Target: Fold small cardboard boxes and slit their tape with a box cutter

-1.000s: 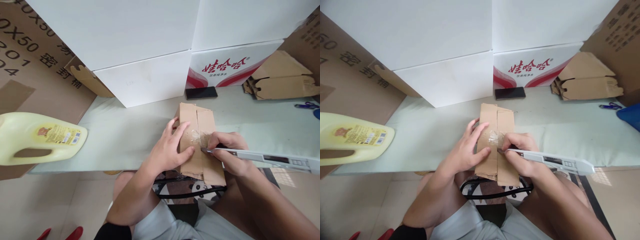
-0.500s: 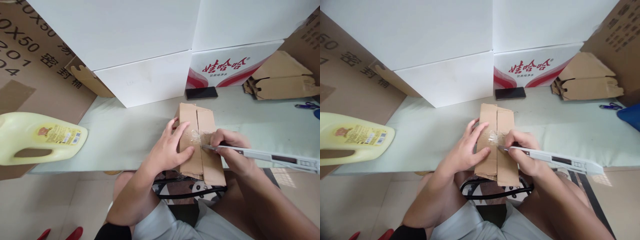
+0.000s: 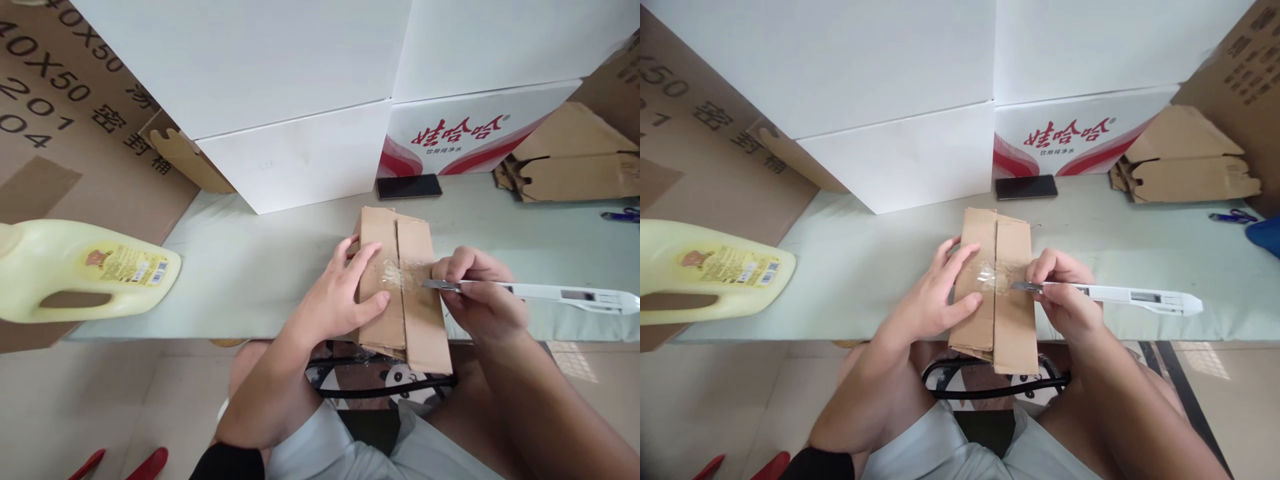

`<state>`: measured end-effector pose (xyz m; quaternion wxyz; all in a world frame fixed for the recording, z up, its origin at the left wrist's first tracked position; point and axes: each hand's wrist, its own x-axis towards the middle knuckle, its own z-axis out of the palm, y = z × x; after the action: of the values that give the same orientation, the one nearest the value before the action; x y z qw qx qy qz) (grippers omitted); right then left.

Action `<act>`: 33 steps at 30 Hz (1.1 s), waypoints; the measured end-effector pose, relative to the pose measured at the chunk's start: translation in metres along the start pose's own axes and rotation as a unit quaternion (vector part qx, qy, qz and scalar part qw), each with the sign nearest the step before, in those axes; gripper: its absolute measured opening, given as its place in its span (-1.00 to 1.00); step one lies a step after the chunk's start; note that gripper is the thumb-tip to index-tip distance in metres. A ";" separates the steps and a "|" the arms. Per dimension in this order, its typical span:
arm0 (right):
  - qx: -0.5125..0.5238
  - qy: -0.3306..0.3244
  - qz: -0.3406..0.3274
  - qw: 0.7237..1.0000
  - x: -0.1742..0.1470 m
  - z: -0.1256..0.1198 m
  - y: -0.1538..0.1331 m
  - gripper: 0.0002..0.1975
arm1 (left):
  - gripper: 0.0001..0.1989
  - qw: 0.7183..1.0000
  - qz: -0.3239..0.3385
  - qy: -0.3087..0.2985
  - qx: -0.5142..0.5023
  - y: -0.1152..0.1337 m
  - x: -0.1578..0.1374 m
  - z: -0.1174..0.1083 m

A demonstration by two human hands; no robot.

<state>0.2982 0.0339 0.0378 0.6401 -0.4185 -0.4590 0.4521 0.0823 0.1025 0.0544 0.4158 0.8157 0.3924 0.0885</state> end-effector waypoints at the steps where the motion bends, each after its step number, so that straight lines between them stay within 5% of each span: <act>1: 0.002 0.001 0.001 1.000 0.000 0.000 0.000 -0.90 | -0.22 1.000 0.000 0.000 -0.002 -0.001 0.000 0.000; 19: 0.021 0.001 -0.005 1.000 -0.006 0.001 0.006 -0.94 | -0.23 1.000 -0.015 -0.006 -0.011 -0.001 -0.002 -0.004; 26: 0.045 -0.016 -0.021 0.999 -0.006 0.001 0.008 -0.89 | -0.04 0.998 -0.019 0.040 -0.055 0.000 -0.002 -0.004; 33: 0.032 0.094 -0.030 0.995 0.002 -0.009 0.015 -0.96 | -0.09 0.997 -0.044 0.011 -0.066 -0.004 -0.004 -0.016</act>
<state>0.3040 0.0383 0.0224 0.7069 -0.4247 -0.3939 0.4061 0.0700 0.1104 0.0622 0.4681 0.7674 0.4255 0.1045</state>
